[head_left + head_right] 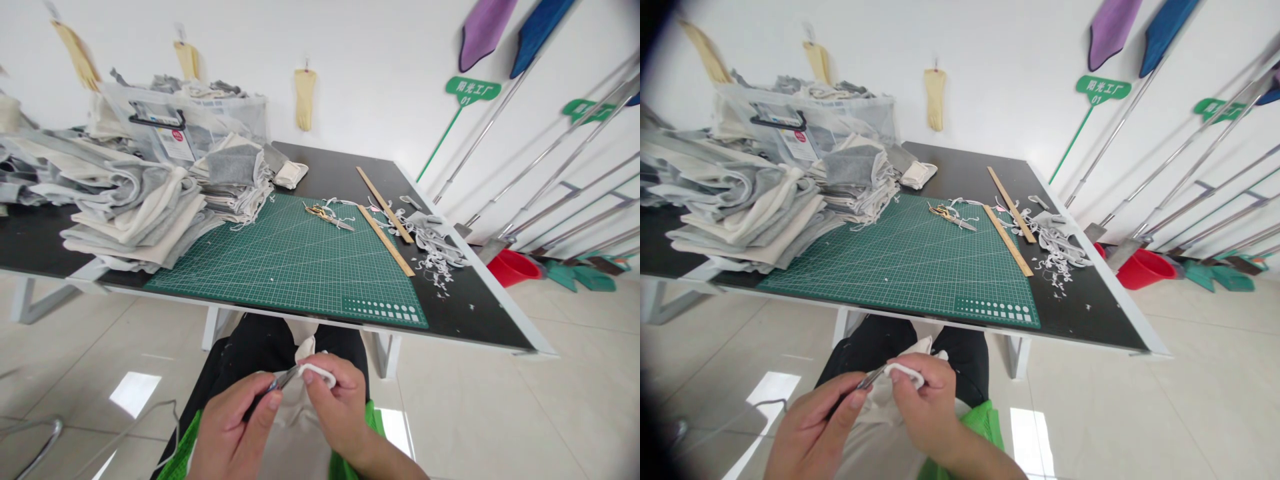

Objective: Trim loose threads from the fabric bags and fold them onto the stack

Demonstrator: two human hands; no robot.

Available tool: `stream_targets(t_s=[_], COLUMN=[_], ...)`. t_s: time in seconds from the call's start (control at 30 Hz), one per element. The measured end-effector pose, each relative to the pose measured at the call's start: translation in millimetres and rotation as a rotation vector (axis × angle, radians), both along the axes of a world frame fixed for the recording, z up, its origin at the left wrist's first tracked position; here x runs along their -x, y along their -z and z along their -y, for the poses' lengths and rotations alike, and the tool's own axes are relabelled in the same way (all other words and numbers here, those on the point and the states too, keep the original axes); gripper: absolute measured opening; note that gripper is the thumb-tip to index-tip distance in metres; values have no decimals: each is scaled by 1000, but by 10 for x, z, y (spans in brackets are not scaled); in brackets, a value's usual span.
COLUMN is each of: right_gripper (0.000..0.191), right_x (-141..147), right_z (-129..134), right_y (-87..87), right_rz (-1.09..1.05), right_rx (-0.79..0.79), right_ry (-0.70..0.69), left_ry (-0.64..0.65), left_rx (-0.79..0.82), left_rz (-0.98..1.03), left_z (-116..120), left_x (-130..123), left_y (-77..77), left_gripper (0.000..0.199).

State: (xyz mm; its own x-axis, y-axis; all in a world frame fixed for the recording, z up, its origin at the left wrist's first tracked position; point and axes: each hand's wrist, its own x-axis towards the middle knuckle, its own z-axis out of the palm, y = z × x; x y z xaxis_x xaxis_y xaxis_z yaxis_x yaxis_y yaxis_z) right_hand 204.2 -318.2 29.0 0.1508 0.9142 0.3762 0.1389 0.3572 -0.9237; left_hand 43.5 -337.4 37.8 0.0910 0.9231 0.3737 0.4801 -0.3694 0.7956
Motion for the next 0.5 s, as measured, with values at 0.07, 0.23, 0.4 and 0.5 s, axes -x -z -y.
stream_targets(t_s=[0.07, 0.23, 0.4, 0.5], right_gripper=[13, 13, 13, 13], right_x=[0, 8, 6, 2], right_z=[3, 11, 13, 7], right_y=[0, 2, -1, -10], right_rz=[0, 15, 27, 27], right_rx=[-2, -5, -7, -15], right_ry=[-4, -5, -4, 4], left_ry=[-8, -23, -87, -120], left_rx=[-4, 23, 47, 53], left_rz=[27, 75, 160, 177], left_z=[-1, 3, 42, 63], left_x=[3, -20, -69, -67], left_y=[9, 0, 3, 31], left_gripper=[17, 19, 22, 23])
